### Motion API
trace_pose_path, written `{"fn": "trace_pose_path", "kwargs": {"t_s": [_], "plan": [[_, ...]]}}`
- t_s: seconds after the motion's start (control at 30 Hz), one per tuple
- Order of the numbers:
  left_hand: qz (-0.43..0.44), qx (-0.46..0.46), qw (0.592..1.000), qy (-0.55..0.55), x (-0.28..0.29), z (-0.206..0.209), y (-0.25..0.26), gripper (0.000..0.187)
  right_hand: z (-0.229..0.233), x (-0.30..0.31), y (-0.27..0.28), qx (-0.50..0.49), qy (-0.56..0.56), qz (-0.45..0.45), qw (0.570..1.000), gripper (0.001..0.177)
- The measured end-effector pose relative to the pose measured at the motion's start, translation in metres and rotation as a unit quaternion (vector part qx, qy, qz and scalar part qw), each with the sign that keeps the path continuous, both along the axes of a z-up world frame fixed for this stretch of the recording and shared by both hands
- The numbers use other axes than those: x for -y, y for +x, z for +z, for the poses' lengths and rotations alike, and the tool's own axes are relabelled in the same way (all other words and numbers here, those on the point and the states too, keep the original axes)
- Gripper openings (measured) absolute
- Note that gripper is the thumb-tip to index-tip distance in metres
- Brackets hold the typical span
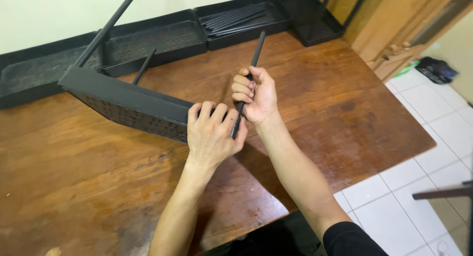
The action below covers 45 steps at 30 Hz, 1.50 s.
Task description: The person assembles a black plastic plant stand by inserting metal rods into the corners of a perforated tray. They repeat this process for multiple units, aligning and securing each rod into the tray's corner holes on a wooden table.
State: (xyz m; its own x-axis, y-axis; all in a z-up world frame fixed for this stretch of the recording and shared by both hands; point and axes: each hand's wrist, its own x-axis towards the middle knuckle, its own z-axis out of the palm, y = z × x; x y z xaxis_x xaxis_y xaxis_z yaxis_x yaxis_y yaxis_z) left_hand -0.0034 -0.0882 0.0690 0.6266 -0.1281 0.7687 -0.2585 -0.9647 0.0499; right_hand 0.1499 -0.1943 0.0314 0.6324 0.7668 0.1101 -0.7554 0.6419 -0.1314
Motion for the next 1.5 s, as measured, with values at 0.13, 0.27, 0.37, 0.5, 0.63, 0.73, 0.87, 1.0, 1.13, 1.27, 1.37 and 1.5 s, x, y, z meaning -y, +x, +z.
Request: {"fn": "trace_pose_path", "kwargs": {"t_s": [0.13,0.27,0.37,0.5,0.63,0.73,0.87,1.0,1.13,1.27,1.37,1.5], "plan": [[-0.011,0.002,1.000,0.003,-0.026,-0.002,0.002,0.019,-0.002,-0.015,-0.004,-0.066,-0.029,-0.008,0.997,0.028],[-0.036,0.007,0.999,-0.021,-0.045,-0.001,0.007,0.020,-0.002,-0.028,-0.003,-0.067,-0.071,-0.016,0.995,0.038],[-0.040,0.003,0.999,-0.028,-0.051,-0.001,0.009,0.020,-0.006,-0.041,0.006,0.047,0.034,0.045,0.997,0.046],[-0.052,0.007,0.998,-0.037,-0.062,-0.002,0.008,0.019,-0.023,-0.062,0.011,0.061,0.206,0.092,0.972,0.047],[-0.062,0.011,0.997,-0.052,-0.069,-0.002,0.012,0.020,-0.034,-0.062,0.011,0.039,0.165,0.071,0.983,0.046],[-0.071,0.020,0.995,-0.063,-0.072,0.001,0.015,0.019,-0.031,-0.066,0.013,0.035,0.180,0.080,0.980,0.048],[-0.079,0.025,0.994,-0.076,-0.073,0.001,0.018,0.019,-0.024,-0.069,0.012,0.074,0.301,0.107,0.945,0.047],[-0.077,0.032,0.994,-0.071,-0.076,-0.003,0.026,0.019,-0.019,-0.060,0.018,0.014,0.017,0.005,1.000,0.048],[-0.089,0.044,0.992,-0.073,-0.064,-0.011,0.027,0.018,-0.019,-0.056,0.022,0.112,0.213,0.079,0.967,0.046],[-0.060,0.065,0.994,-0.061,-0.046,-0.015,0.028,0.019,-0.012,-0.055,0.026,0.128,0.335,0.140,0.923,0.046],[-0.032,0.088,0.994,-0.052,-0.042,-0.017,0.030,0.020,-0.006,-0.046,0.028,0.091,0.103,0.093,0.986,0.046],[-0.041,0.079,0.995,-0.045,-0.044,-0.018,0.032,0.021,0.000,-0.037,0.029,0.073,-0.136,-0.052,0.987,0.047]]}}
